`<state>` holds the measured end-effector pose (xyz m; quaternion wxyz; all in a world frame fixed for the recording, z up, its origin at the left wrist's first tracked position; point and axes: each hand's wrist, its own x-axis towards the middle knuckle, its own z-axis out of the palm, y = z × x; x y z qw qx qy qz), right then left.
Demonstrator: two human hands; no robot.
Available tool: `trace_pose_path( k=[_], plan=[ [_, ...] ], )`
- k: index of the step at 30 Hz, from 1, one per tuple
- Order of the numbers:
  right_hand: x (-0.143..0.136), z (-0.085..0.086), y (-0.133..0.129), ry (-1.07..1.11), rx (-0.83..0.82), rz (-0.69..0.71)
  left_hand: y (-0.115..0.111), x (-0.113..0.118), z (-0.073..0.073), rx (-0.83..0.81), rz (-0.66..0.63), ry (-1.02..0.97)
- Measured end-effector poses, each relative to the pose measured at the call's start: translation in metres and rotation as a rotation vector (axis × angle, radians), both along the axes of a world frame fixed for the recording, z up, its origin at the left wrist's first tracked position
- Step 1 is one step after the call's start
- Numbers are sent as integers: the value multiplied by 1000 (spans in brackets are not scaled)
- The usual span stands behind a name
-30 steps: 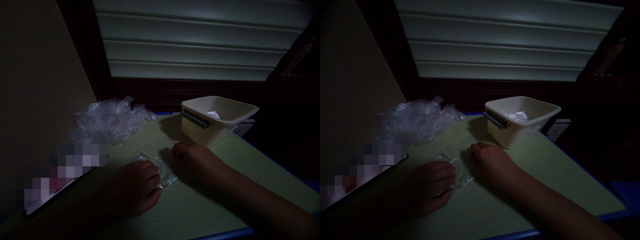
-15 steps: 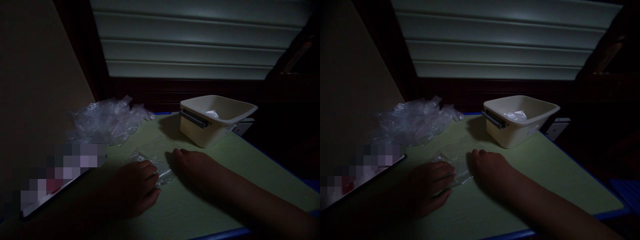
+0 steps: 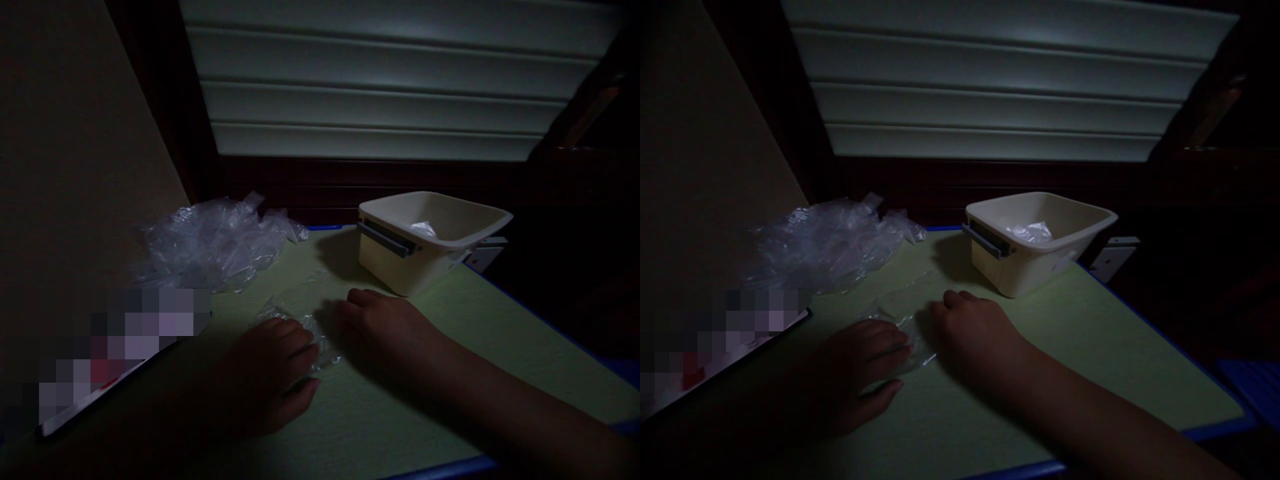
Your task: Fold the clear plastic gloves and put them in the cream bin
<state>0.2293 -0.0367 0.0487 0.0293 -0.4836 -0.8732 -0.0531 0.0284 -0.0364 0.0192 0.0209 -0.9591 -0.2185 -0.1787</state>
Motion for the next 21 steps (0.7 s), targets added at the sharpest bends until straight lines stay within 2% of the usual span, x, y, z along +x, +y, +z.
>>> trace_pose_path(
  k=[4, 8, 11, 15, 18, 21],
  plan=[
    [1, -10, 3, 22, -14, 96, 0, -1, 1, 51, -6, -49],
    [7, -11, 8, 71, -86, 135, 7, -5, 3, 75, 100, -104],
    [12, -10, 12, 147, -138, 206, 18, -12, 0, -17, 158, -200],
    [16, -9, 16, 239, -190, 296, 27, -18, -6, -127, 154, -238],
    [14, -6, 16, 270, -174, 295, 24, -17, -6, -149, 128, -206],
    [13, -4, 15, 259, -146, 234, 18, -13, -3, -90, 84, -143]
  ],
)
